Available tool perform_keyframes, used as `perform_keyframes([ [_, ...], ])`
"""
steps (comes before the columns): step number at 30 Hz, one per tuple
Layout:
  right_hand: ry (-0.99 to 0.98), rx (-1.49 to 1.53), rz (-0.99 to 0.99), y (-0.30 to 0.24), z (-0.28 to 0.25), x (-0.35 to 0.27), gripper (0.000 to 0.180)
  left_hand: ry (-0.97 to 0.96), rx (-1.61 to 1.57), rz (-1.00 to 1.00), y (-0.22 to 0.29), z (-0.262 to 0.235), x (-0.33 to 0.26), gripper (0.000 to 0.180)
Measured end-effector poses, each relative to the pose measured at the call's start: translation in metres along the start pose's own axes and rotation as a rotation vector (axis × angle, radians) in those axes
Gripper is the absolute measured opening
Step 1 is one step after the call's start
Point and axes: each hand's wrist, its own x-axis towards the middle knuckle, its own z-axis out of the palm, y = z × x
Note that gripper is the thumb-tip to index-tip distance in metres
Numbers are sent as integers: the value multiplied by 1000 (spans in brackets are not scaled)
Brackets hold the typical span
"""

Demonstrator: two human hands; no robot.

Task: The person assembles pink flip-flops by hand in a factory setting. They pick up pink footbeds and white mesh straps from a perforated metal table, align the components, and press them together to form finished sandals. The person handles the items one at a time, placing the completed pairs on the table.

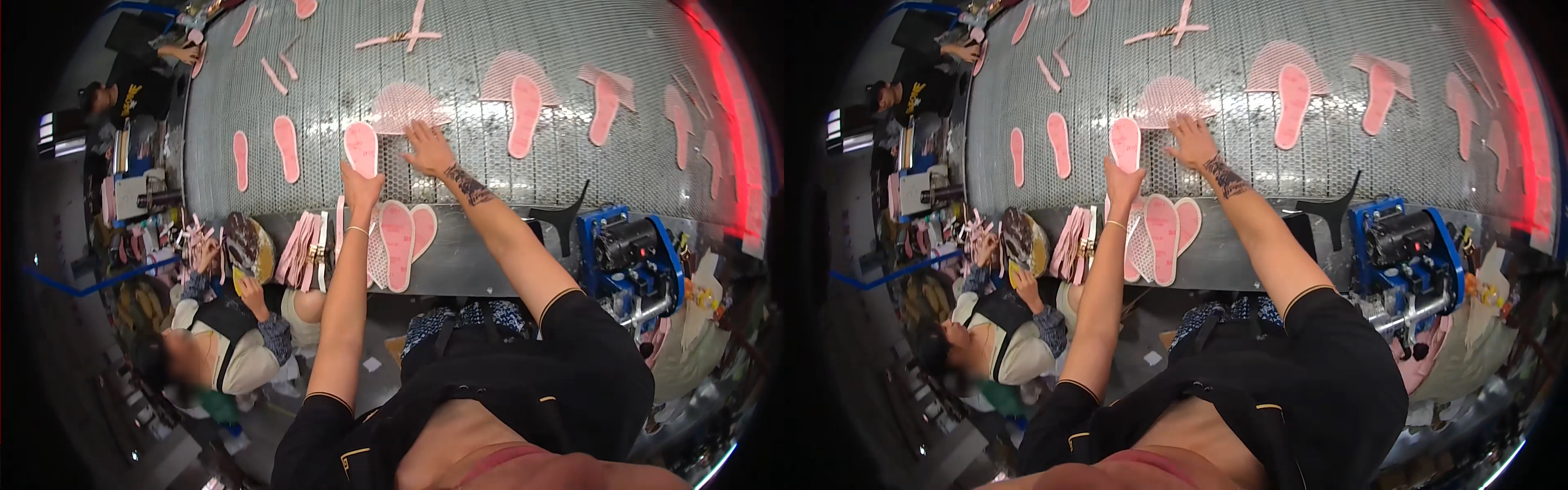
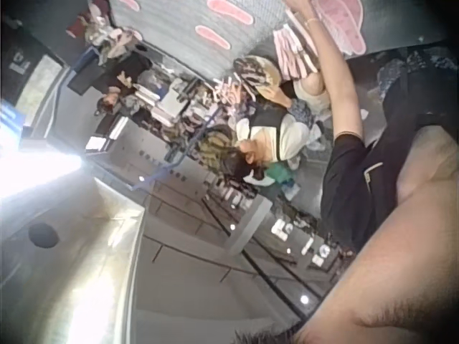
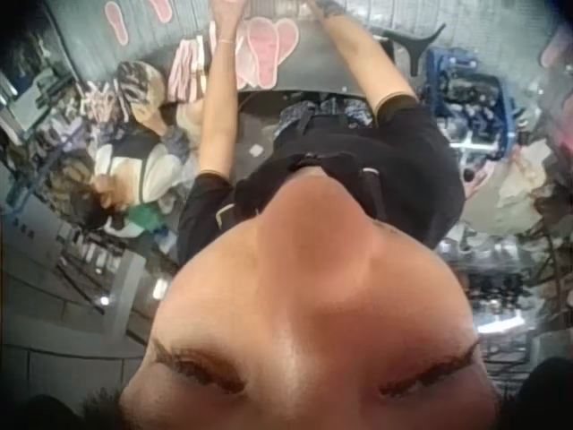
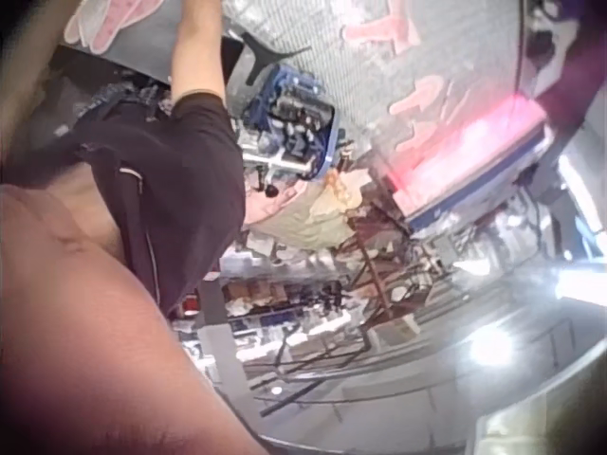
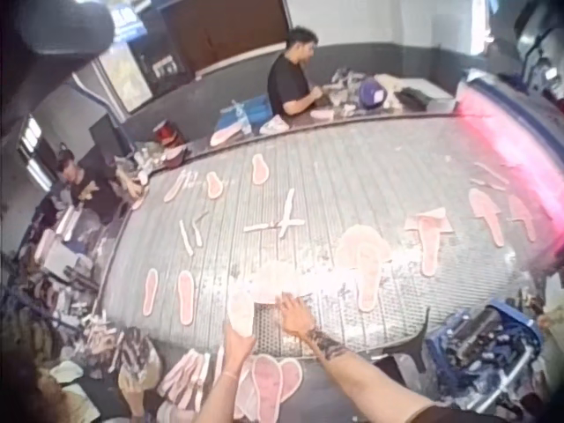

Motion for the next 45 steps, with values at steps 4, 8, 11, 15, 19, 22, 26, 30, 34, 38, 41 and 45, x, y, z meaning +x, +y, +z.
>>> perform_keyframes([
  [4,63,-68,105,-9,11,12,74,-23,21,-128,-7,-22,-40,100],
  [8,112,-61,234,-17,6,33,74,24,-6,-13,20,-27,-58,96],
  [11,173,148,218,-26,-34,25,67,78,-95,155,55,-14,-54,94],
  [15,286,320,274,-35,-100,-49,57,146,-203,293,97,9,-38,92],
  [19,299,499,407,-48,-138,-165,49,138,-253,373,104,39,-18,91],
  [22,255,542,363,-78,-183,-227,46,96,-69,337,60,75,14,93],
  [26,223,612,579,-99,-196,-308,38,12,214,151,58,89,10,98],
  [30,488,626,969,-124,-189,-406,27,-101,-41,570,79,76,-56,93],
  [34,582,236,1237,-146,-170,-521,31,-189,-230,877,56,79,-128,84],
  [38,606,106,1514,-146,-162,-608,42,-439,-312,953,39,57,-212,81],
  [41,669,68,1606,-121,-158,-654,46,-525,-262,999,13,49,-253,83],
  [45,1050,454,1737,-51,-163,-697,50,-618,-253,889,-18,42,-287,83],
])
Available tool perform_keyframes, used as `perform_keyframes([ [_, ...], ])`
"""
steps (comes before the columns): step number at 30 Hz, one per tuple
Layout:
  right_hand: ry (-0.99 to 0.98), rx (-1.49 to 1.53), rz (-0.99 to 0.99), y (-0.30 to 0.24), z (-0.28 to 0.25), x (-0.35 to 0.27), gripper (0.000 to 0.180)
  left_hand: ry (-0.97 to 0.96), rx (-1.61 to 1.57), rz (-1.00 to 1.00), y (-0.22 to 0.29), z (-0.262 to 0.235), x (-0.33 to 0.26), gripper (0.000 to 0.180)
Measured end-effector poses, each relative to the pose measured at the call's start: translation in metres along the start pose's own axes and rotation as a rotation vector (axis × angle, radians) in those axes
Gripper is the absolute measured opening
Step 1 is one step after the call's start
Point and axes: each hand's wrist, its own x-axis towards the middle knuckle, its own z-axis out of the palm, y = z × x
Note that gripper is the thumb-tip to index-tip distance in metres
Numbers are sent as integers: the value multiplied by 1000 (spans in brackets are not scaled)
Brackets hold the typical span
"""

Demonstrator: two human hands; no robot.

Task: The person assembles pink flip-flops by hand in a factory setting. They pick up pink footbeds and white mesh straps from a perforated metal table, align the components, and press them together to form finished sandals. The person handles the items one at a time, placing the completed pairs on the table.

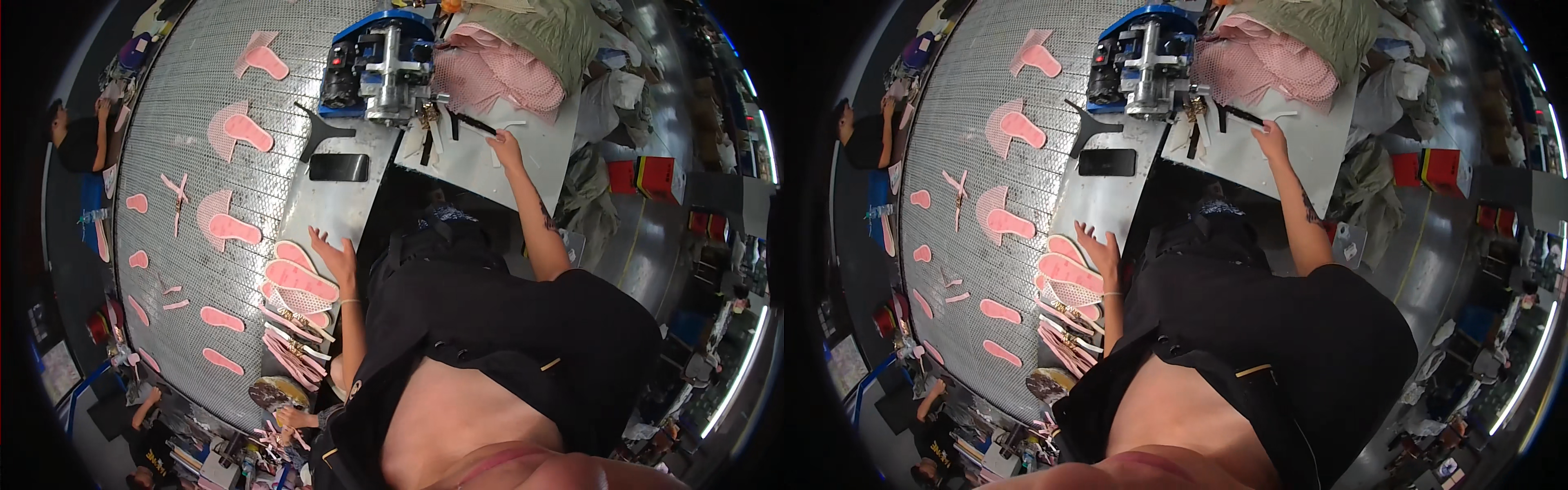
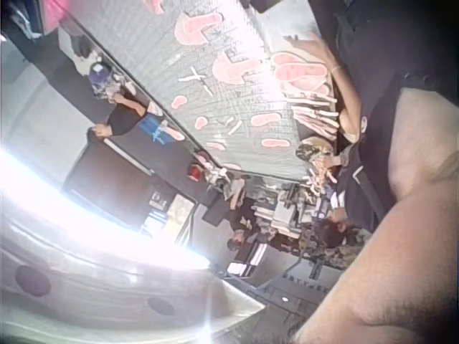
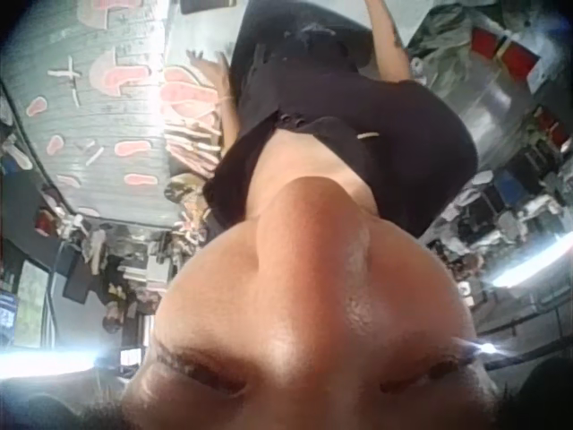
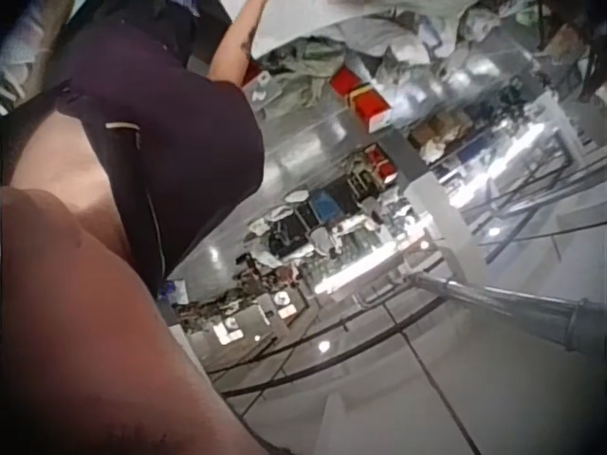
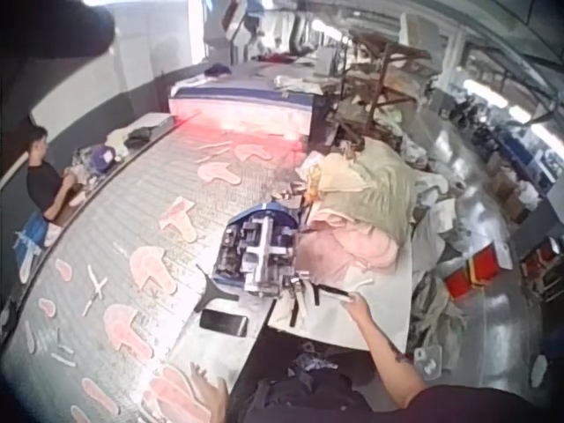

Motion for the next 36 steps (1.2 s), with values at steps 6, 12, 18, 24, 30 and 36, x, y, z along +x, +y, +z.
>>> perform_keyframes([
  [6,-161,678,343,-33,2,92,36,6,-91,-243,15,21,-31,81],
  [12,38,853,729,-31,61,176,21,-12,-273,-360,56,64,-45,74],
  [18,438,765,645,2,107,206,45,-31,-186,-384,72,91,-76,73],
  [24,281,407,469,0,103,184,44,-71,-155,-317,80,91,-67,70],
  [30,255,286,133,-62,40,176,29,-93,-289,-325,77,83,-37,61],
  [36,312,76,-974,-181,-36,-4,10,-409,-829,-210,151,79,-3,58],
])
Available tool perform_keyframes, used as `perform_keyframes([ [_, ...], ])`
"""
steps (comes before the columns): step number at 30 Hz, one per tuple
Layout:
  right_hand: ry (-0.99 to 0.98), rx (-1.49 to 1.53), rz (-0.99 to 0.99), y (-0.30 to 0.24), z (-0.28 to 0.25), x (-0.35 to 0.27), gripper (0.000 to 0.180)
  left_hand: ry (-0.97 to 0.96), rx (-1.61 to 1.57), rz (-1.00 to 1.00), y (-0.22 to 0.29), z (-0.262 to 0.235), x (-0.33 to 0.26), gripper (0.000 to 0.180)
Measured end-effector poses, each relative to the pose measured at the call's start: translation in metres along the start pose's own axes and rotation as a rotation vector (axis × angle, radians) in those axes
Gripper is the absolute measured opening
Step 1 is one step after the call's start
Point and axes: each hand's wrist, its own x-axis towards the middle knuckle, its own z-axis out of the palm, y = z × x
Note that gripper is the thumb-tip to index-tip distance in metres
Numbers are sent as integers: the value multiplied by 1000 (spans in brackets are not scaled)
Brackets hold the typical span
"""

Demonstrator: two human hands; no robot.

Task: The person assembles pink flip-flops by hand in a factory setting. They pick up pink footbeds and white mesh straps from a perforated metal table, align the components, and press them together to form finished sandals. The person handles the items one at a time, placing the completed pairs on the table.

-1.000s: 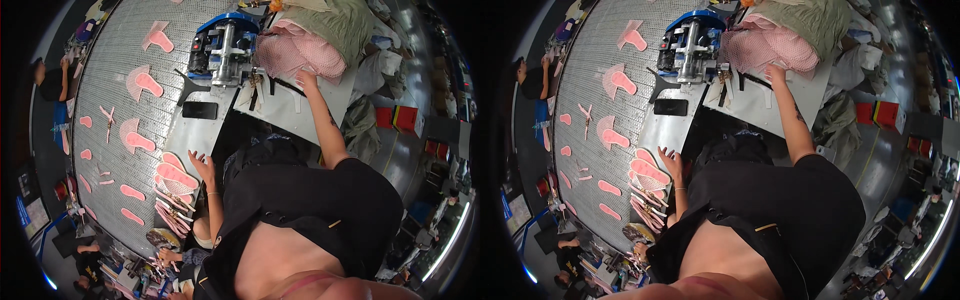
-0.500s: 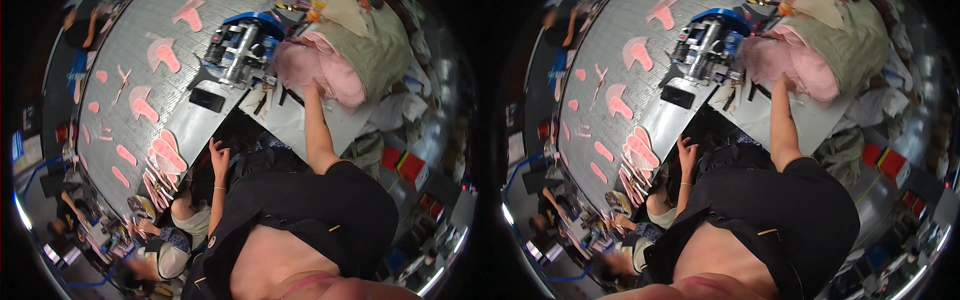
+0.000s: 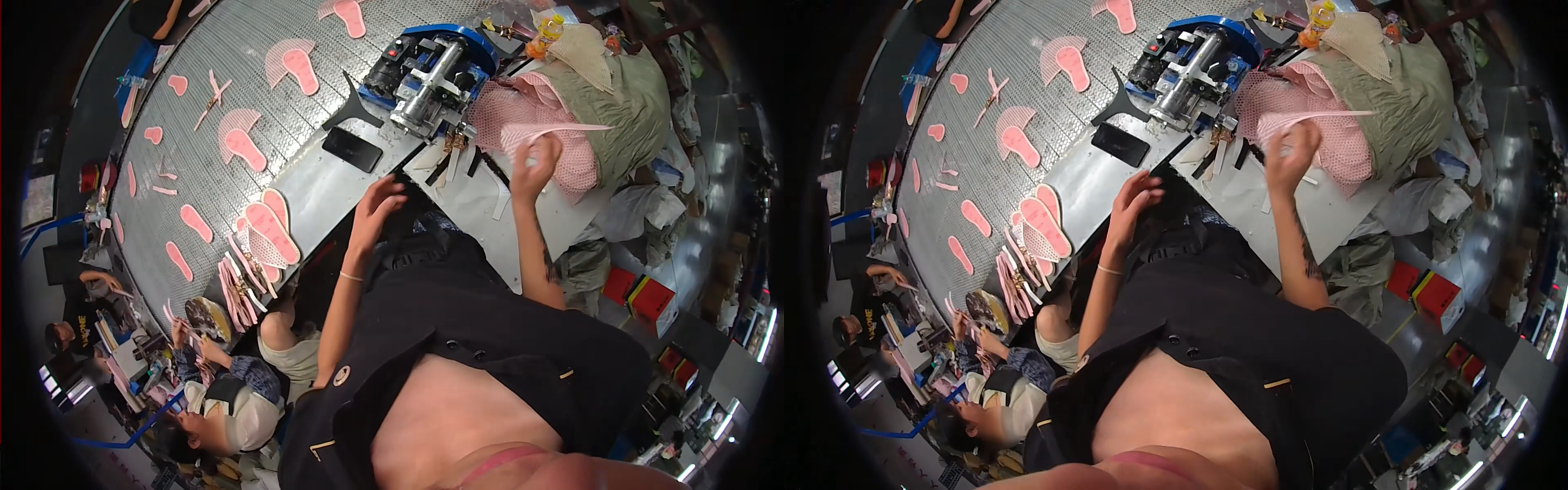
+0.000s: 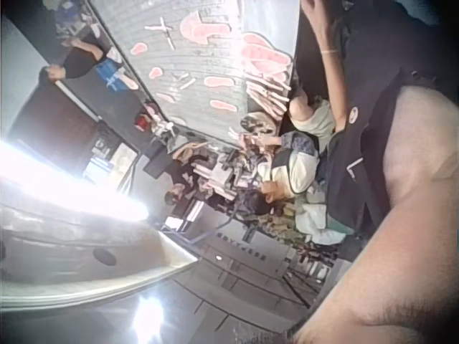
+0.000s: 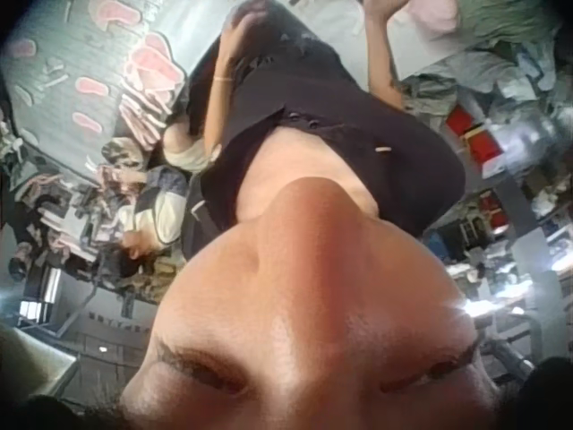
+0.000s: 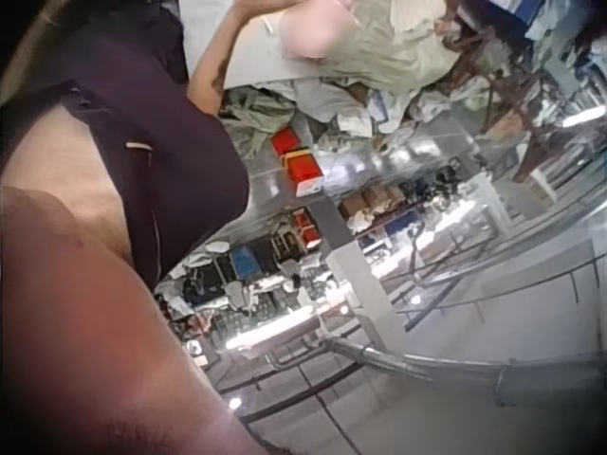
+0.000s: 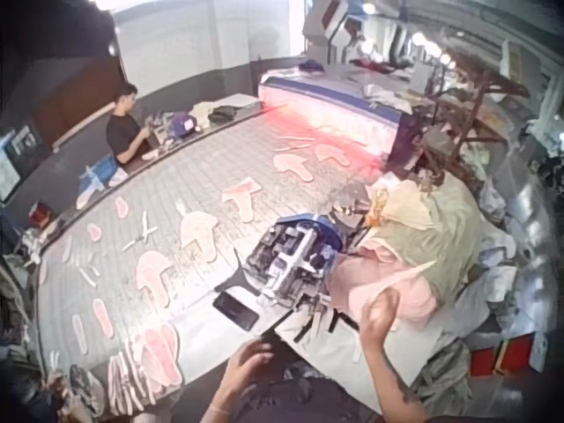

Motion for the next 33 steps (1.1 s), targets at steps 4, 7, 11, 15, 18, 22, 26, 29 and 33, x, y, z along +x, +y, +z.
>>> perform_keyframes([
  [4,-782,371,-452,-83,-18,-19,17,-331,-160,48,42,44,19,66],
  [7,-1041,307,-534,-91,-14,-38,19,-138,-196,-76,25,54,38,52],
  [11,-647,360,-5,-75,-21,-38,43,-115,-143,-129,25,45,46,35],
  [15,-597,1028,1002,-32,-16,-54,69,-265,688,497,26,34,55,30],
  [18,-648,1442,1389,-35,-27,-45,63,-417,1139,885,46,38,60,45],
  [22,-669,1096,999,-36,-29,-25,52,-373,1261,1039,53,42,56,46],
  [26,-635,866,709,-39,-32,-14,44,205,776,703,32,59,47,49],
  [29,-564,836,713,-34,-33,-24,40,29,15,48,13,51,57,48],
  [33,-439,873,796,-23,-28,-53,39,-190,-477,-114,-3,54,66,57],
])
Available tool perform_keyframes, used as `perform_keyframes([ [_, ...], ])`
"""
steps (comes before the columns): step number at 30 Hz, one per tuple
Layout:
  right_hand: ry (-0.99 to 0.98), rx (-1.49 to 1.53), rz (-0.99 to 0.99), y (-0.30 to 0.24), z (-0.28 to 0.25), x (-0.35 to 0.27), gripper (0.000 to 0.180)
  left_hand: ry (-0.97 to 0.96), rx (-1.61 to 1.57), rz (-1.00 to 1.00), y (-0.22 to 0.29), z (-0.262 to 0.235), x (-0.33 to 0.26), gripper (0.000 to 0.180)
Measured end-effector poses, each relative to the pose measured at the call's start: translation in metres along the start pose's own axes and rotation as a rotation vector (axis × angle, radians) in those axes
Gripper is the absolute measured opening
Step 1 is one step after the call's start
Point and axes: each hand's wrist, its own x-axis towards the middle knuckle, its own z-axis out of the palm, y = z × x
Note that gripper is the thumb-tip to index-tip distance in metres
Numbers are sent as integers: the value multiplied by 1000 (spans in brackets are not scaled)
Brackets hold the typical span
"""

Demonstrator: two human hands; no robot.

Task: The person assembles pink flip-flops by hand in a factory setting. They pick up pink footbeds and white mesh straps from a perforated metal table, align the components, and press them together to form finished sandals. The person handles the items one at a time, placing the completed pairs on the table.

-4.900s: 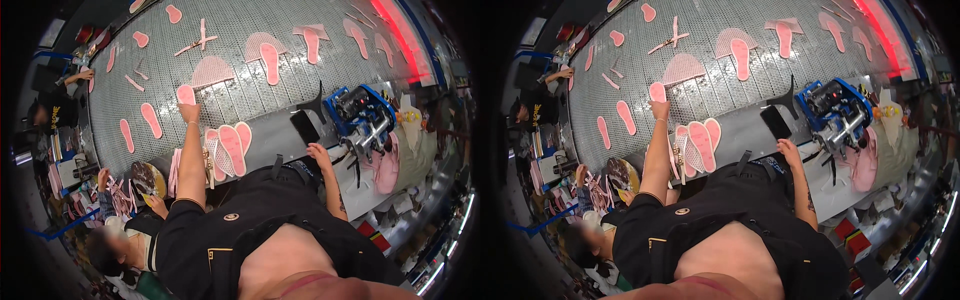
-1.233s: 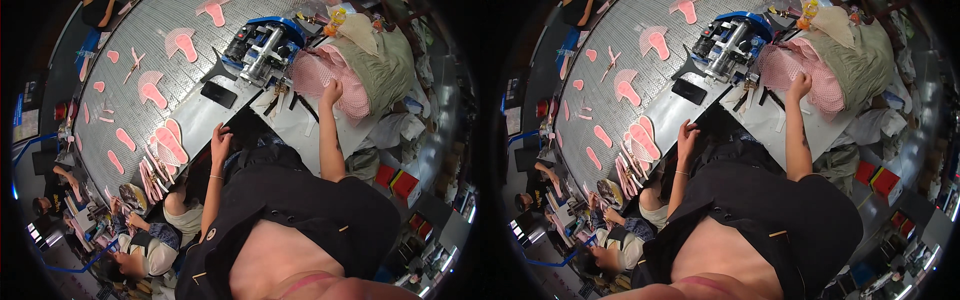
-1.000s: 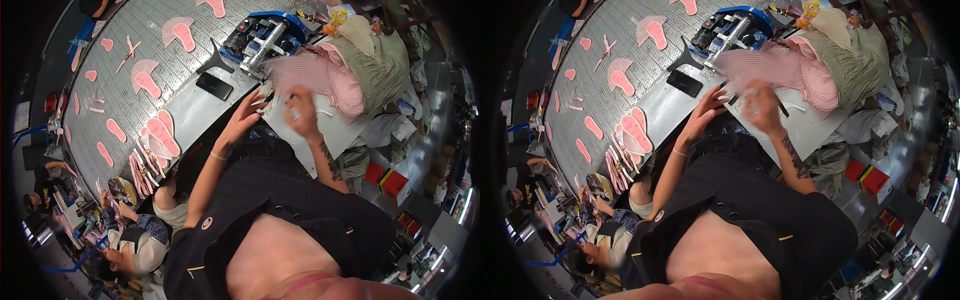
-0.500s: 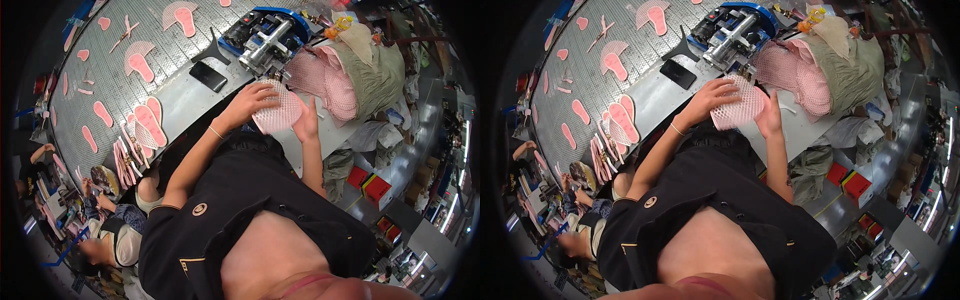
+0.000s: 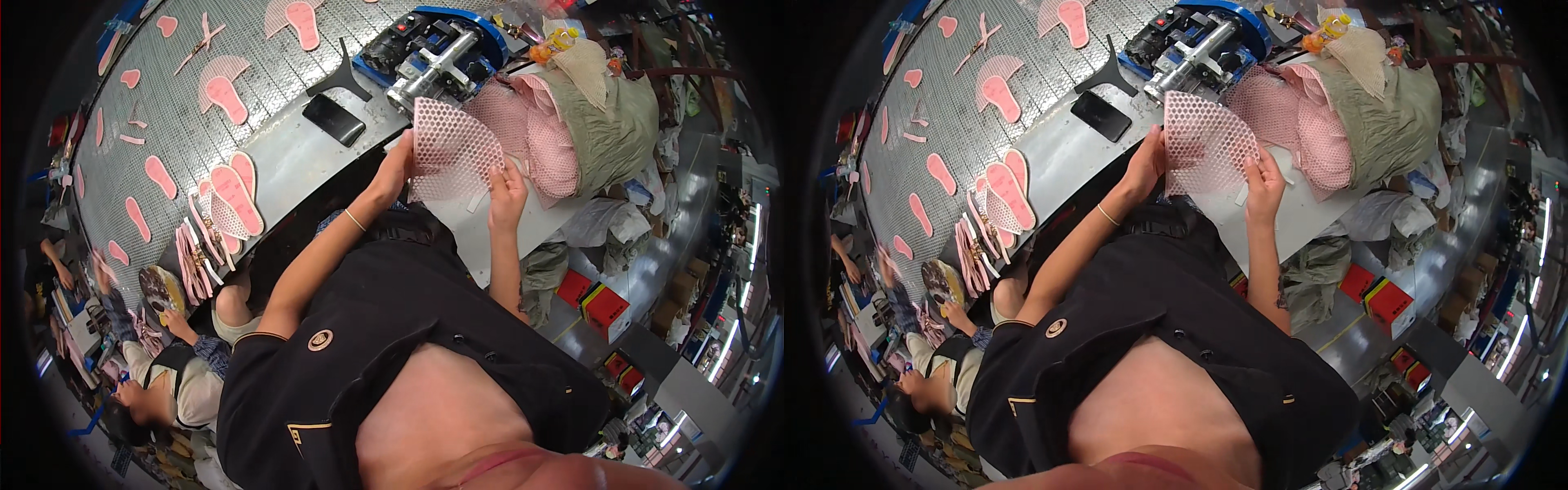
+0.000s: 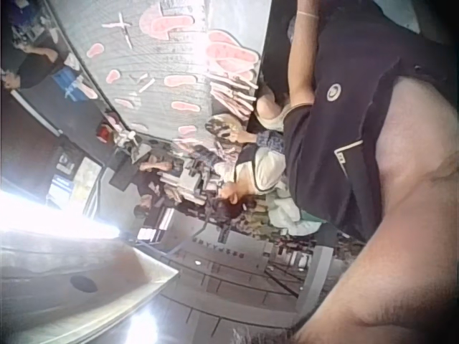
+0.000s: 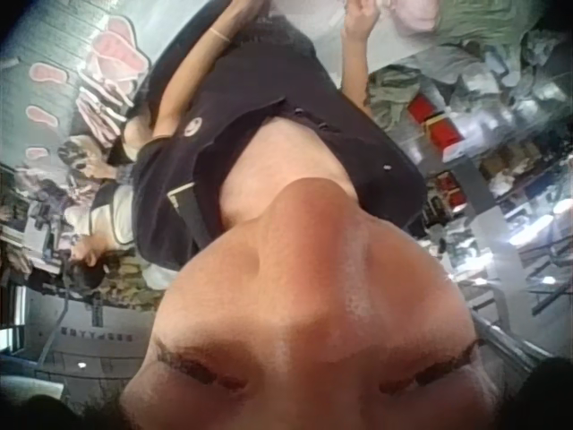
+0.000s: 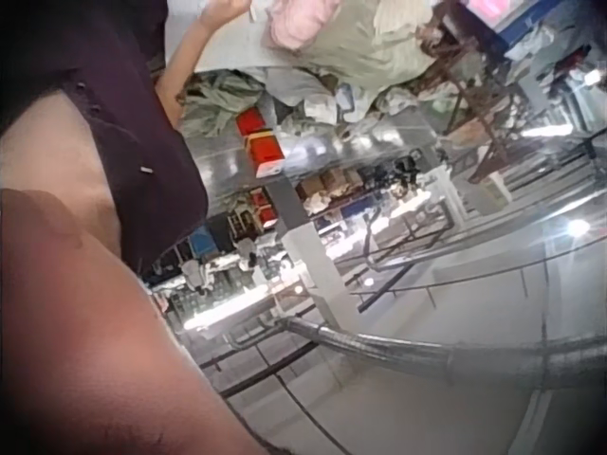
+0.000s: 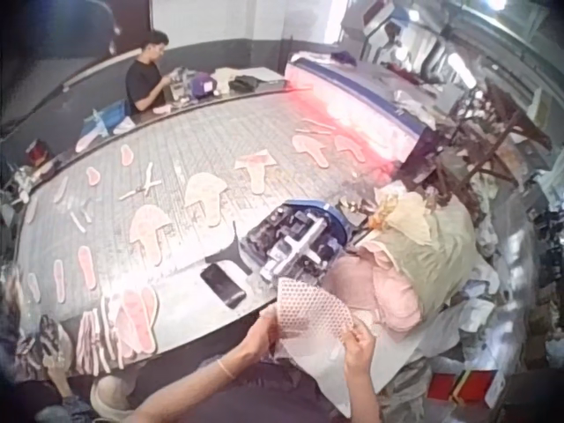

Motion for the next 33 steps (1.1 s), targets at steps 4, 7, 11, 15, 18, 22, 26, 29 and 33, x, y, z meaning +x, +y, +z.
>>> perform_keyframes([
  [4,-5,17,92,9,14,-16,38,37,561,77,10,-5,10,35],
  [7,-175,-38,319,5,16,-27,35,59,573,118,1,-20,20,27],
  [11,-266,-132,372,17,11,-28,29,132,566,50,-9,-33,33,22],
  [15,-221,-161,330,13,19,-19,24,208,497,-17,-10,-48,38,25],
  [18,-235,-268,279,24,21,-2,22,248,421,44,-6,-57,40,26],
  [22,-230,-199,196,31,50,30,16,382,437,149,19,-61,39,24],
  [26,-234,-318,104,56,70,67,19,469,565,99,42,-70,22,20],
  [29,-222,-433,120,64,90,82,28,524,483,230,35,-91,14,20],
  [33,-217,-688,55,53,96,83,24,620,486,298,12,-90,-6,25],
])
